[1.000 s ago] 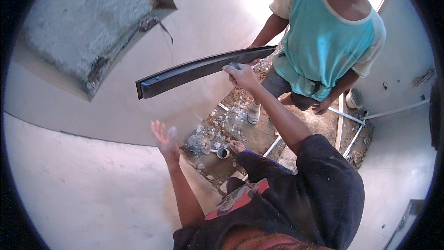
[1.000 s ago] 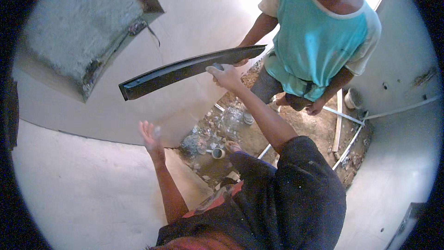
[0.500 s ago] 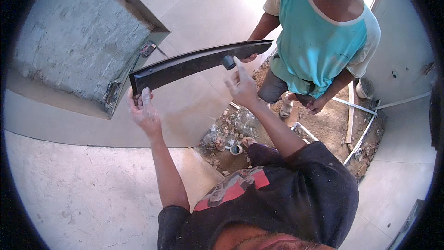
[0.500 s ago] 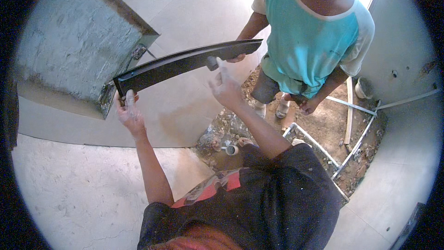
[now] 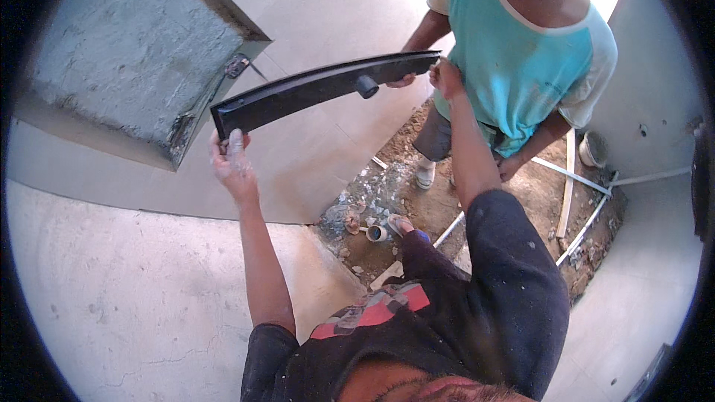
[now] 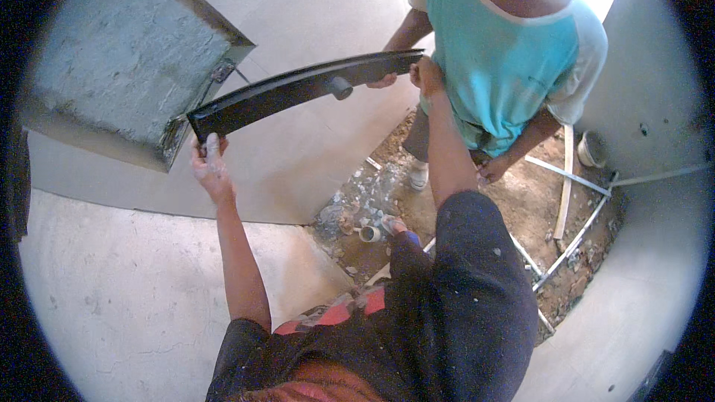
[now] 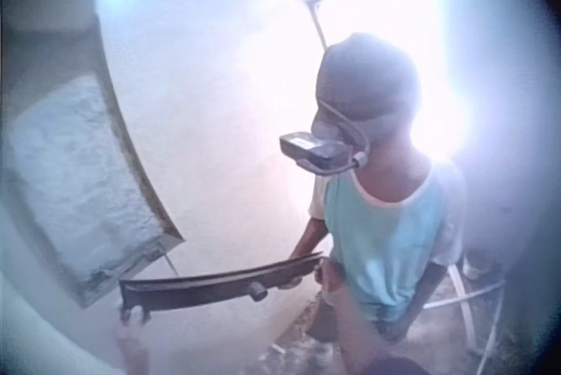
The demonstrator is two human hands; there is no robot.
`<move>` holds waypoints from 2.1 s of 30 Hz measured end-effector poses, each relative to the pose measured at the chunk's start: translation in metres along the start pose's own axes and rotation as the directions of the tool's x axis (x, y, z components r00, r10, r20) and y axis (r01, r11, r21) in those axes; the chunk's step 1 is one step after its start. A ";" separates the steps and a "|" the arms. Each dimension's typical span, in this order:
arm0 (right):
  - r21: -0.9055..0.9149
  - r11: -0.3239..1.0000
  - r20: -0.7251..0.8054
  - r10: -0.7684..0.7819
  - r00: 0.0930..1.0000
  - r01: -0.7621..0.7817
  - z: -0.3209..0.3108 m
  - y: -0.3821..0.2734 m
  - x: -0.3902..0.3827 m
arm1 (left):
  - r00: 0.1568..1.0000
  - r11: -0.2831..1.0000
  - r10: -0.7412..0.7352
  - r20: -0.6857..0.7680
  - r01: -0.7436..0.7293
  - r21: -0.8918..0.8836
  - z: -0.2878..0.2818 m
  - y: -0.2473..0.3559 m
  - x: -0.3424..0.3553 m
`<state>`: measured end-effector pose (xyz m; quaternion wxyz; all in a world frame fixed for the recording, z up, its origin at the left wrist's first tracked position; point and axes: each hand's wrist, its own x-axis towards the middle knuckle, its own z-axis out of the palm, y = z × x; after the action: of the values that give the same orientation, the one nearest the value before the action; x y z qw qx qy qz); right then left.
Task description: The person prepares the floor for plumbing by using a hammer and a trowel to clear debris and level the dirt around exposed pipes, then fits a plastic elbow joint onto a pipe.
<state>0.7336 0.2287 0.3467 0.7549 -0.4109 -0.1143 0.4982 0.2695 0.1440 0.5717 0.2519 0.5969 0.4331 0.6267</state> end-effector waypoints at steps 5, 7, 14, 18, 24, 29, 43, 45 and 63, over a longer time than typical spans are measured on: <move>-0.430 0.783 0.403 -0.278 0.872 0.448 0.116 0.004 -0.165 | 1.000 0.999 -0.006 -0.024 0.007 0.034 -0.023 -0.019 0.003; -0.452 0.734 0.509 -0.255 0.822 0.508 0.158 -0.013 -0.220 | 0.995 0.997 -0.080 -0.052 0.079 -0.006 -0.021 -0.017 0.003; -0.424 0.599 0.843 -0.014 0.538 0.679 0.252 0.014 -0.230 | 0.988 0.991 -0.126 -0.091 0.130 0.039 0.008 -0.020 0.024; -0.430 0.555 0.873 0.056 0.484 0.712 0.260 0.010 -0.229 | 0.975 0.983 -0.178 -0.129 0.181 0.008 0.007 -0.033 0.020; -0.573 0.394 0.617 -0.369 0.695 0.718 0.174 0.018 -0.171 | 0.970 0.976 -0.219 -0.107 0.216 -0.041 0.013 -0.035 0.027; -0.754 0.194 0.584 -0.239 0.776 0.628 0.130 0.009 -0.164 | 0.960 0.966 -0.256 -0.116 0.250 -0.064 0.010 -0.044 0.026; -0.706 0.100 0.604 -0.434 0.669 0.702 0.139 0.005 -0.167 | 0.961 0.960 -0.276 0.012 0.276 -0.035 -0.012 -0.069 0.032; -0.790 0.091 0.579 -0.214 0.787 0.606 0.125 0.008 -0.171 | 0.953 0.949 -0.300 0.044 0.303 -0.083 -0.008 -0.071 0.029; -0.905 0.163 -0.337 0.292 0.895 -0.393 -0.130 0.097 -0.332 | 0.403 0.786 -0.542 0.737 0.554 0.274 -0.038 -0.255 -0.101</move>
<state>0.5863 -0.1020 0.2714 0.2184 -0.8173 -0.2651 0.4626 0.1976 0.1781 0.3061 0.6097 0.6306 0.4433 0.1846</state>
